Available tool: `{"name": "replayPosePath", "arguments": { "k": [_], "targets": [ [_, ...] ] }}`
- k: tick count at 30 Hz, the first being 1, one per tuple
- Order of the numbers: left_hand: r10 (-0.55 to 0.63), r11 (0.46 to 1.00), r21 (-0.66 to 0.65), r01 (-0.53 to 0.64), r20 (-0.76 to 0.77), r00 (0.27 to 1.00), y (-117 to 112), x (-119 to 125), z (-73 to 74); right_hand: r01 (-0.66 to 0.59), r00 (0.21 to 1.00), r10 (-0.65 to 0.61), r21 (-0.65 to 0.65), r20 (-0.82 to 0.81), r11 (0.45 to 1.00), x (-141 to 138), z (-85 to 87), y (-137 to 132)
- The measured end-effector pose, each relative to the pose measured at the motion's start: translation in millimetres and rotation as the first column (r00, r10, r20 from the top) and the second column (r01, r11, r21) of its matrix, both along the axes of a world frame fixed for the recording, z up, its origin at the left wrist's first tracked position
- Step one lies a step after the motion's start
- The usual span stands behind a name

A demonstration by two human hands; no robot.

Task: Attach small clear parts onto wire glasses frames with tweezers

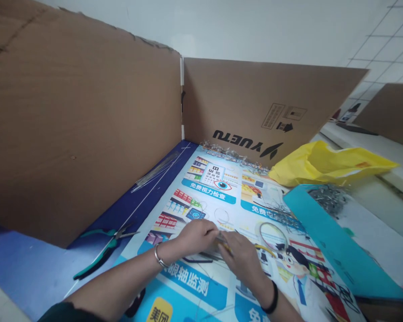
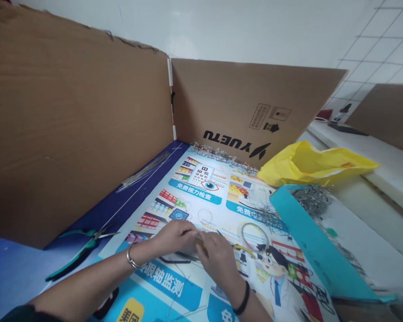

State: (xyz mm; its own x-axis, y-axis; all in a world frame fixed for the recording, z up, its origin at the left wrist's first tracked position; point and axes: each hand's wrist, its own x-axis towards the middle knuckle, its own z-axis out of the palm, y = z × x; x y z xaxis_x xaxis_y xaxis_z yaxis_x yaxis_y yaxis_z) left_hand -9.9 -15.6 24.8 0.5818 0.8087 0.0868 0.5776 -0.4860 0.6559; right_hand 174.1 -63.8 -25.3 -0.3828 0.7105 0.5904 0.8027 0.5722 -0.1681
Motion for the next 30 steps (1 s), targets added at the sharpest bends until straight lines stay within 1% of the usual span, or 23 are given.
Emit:
{"name": "replayPosePath", "arguments": {
  "k": [2,3,4,5,8,10,12,16,20,25,30],
  "targets": [
    [0.073,0.995,0.074,-0.071,-0.027,0.997,13,-12,5.3,0.043,0.999,-0.043,-0.008,0.014,0.999,-2,0.0,3],
    [0.148,0.982,0.125,-0.138,-0.072,0.986,21,-20,7.6,0.067,0.997,-0.066,-0.027,0.028,0.997,-4,-0.3,4],
    [0.256,0.955,0.183,-0.232,-0.117,0.96,30,-29,9.2,0.091,0.995,-0.089,-0.051,0.048,0.995,-5,-0.9,5],
    [0.318,0.935,0.205,-0.288,-0.134,0.939,40,-38,9.8,0.114,0.992,-0.109,-0.074,0.068,0.991,-6,-1.5,6],
    [0.404,0.905,0.227,-0.36,-0.191,0.894,68,-61,5.6,0.153,0.984,-0.139,-0.124,0.112,0.98,-10,-3.2,8],
    [0.412,0.905,0.219,-0.364,-0.247,0.877,81,-68,-0.7,0.16,0.982,-0.143,-0.141,0.124,0.977,-10,-3.9,9],
    [0.391,0.918,0.199,-0.343,-0.303,0.869,88,-69,-6.8,0.168,0.98,-0.148,-0.151,0.131,0.974,-11,-3.7,10],
    [0.339,0.94,0.187,-0.286,-0.392,0.855,93,-60,-12.8,0.181,0.974,-0.154,-0.162,0.165,0.97,-12,-0.3,10],
    [0.322,0.946,0.2,-0.257,-0.465,0.825,94,-51,-15.1,0.196,0.957,-0.149,-0.177,0.249,0.964,-17,5.9,9],
    [0.323,0.944,0.229,-0.238,-0.496,0.806,92,-47,-20.4,0.217,0.936,-0.14,-0.217,0.322,0.952,-24,12.4,12],
    [0.389,0.917,0.283,-0.281,-0.47,0.792,92,-44,-26.3,0.216,0.925,-0.124,-0.23,0.358,0.949,-30,16.3,16]
  ]
}}
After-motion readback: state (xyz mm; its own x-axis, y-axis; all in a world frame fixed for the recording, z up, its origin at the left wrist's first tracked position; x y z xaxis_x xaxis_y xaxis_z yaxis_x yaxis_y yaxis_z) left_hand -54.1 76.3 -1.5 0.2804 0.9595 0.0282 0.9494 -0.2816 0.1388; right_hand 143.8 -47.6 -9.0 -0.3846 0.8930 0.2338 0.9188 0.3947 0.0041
